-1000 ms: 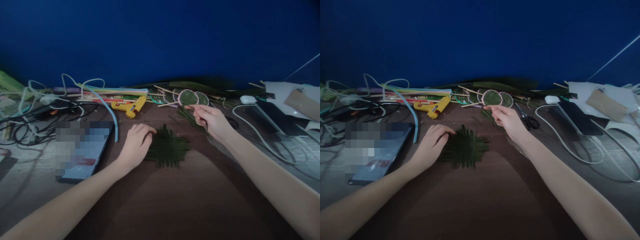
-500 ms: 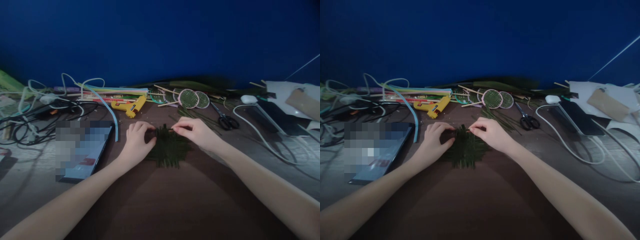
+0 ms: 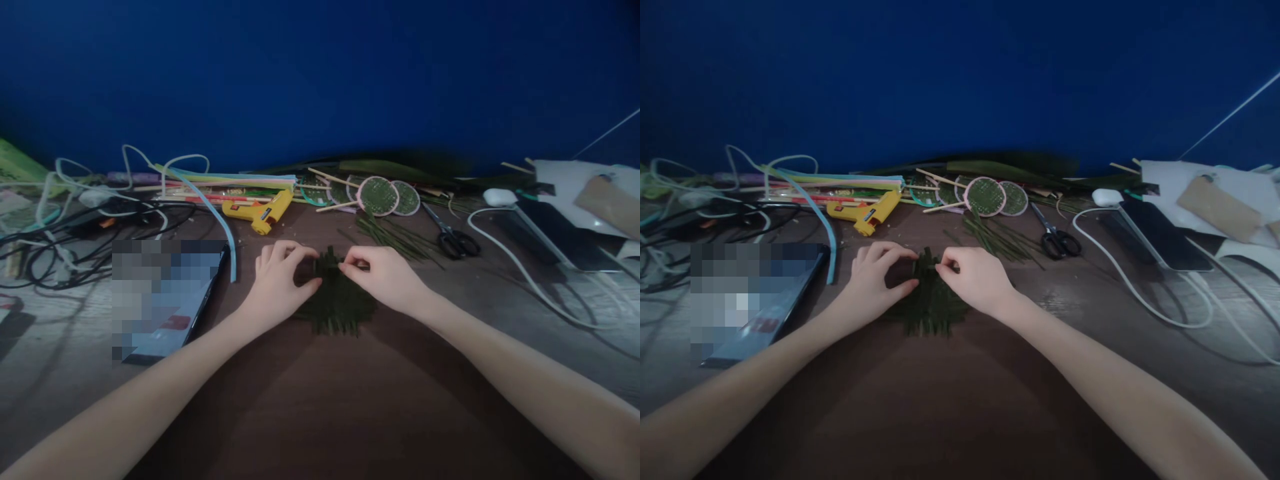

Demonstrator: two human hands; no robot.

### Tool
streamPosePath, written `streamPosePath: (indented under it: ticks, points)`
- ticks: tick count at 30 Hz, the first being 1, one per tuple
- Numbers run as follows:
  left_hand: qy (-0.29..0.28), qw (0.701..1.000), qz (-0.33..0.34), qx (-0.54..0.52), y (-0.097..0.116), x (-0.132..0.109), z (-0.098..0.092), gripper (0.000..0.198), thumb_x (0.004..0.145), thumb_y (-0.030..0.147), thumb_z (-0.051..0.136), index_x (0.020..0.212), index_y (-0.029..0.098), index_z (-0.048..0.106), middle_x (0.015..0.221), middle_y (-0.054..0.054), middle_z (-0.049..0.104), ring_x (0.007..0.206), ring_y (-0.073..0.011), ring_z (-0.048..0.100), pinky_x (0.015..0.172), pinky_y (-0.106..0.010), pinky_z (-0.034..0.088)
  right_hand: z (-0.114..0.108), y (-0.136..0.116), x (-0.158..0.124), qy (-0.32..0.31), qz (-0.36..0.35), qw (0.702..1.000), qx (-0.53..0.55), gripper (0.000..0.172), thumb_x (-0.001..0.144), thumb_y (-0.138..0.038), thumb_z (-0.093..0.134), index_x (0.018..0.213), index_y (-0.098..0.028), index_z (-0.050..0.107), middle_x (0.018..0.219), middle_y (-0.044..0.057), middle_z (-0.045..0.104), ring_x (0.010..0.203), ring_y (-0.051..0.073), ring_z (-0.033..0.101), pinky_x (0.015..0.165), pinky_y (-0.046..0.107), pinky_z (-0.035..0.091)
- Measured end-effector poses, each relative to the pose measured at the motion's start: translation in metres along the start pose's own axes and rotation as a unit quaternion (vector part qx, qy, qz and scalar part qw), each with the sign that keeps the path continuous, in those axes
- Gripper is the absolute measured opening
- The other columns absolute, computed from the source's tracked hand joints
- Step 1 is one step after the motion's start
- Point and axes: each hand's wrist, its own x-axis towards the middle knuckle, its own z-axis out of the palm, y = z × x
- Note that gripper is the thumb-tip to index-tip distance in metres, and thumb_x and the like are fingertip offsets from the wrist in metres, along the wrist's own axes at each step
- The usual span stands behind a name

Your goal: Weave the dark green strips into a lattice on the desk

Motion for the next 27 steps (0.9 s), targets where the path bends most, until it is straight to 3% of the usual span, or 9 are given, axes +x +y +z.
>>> streamPosePath:
  ticks: [12, 27]
  points:
    - [-0.014, 0.999, 0.008, 0.05, 0.0002, 0.0049, 0.0018, 0.03, 0.076, 0.033, 0.06, 0.105, 0.026, 0.057, 0.102, -0.004, 0.05, 0.099, -0.0256, 0.042, 0.083, -0.041, 0.035, 0.0003, 0.0007, -0.0004, 0.004, -0.001, 1.0, 0.008, 0.016, 0.077, -0.027, 0.051, 0.063, -0.02, 0.055, 0.065, 0.0, 0.061, 0.062, 0.014, 0.052, 0.058, 0.025, 0.033]
    - [-0.013, 0.999, 0.0, 0.03, -0.0002, 0.0055, 0.003, 0.032, 0.074, 0.028, 0.063, 0.104, 0.026, 0.054, 0.101, -0.002, 0.05, 0.1, -0.0235, 0.042, 0.084, -0.038, 0.034, 0.0015, 0.0037, -0.0003, 0.017, -0.001, 1.0, 0.026, 0.016, 0.076, -0.027, 0.052, 0.063, -0.019, 0.057, 0.061, -0.001, 0.057, 0.059, 0.012, 0.049, 0.058, 0.024, 0.033]
